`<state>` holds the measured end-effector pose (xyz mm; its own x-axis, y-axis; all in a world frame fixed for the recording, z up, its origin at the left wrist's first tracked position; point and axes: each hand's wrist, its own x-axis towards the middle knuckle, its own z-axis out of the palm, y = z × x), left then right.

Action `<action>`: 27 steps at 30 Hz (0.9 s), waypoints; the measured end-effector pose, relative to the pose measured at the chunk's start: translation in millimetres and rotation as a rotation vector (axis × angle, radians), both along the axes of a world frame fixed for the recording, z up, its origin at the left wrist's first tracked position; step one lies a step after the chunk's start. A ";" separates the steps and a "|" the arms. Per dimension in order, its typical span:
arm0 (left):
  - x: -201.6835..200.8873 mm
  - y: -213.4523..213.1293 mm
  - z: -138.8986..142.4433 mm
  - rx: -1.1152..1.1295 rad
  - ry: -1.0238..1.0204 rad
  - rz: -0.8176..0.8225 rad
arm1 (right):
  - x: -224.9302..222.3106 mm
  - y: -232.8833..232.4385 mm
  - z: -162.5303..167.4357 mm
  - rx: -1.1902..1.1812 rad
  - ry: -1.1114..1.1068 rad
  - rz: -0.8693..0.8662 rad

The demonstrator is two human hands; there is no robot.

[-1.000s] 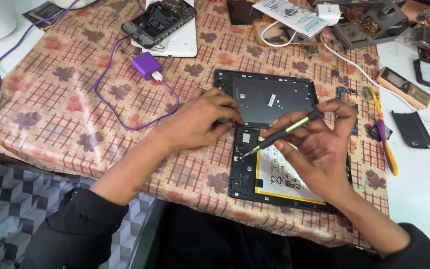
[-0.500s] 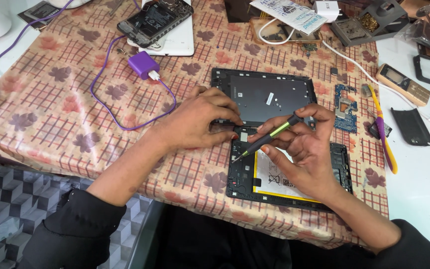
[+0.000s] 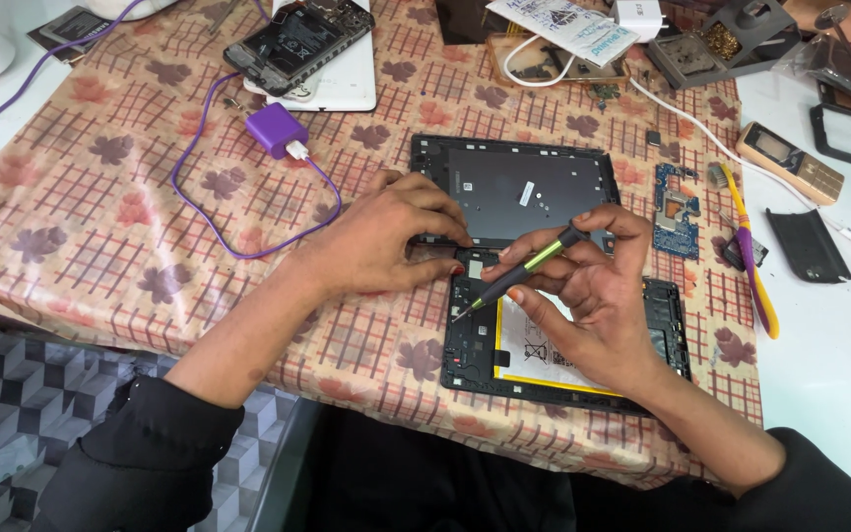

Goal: The person cleans the interior of a disassembled tablet using a toothbrush and then uses a screwdriver to tighten screws on the device's frame.

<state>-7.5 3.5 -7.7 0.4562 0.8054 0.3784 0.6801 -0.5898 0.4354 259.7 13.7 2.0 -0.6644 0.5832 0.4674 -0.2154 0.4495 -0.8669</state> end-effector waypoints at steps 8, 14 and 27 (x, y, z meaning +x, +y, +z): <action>0.1 -1.0 1.4 -0.007 -0.002 0.008 | 0.8 1.8 0.4 -0.005 0.003 -0.007; 0.2 -0.5 1.6 -0.015 0.009 0.010 | 0.4 0.5 0.5 -0.011 0.005 -0.005; -0.2 0.1 0.4 0.005 0.007 -0.001 | 0.4 1.3 1.2 -0.019 -0.006 -0.019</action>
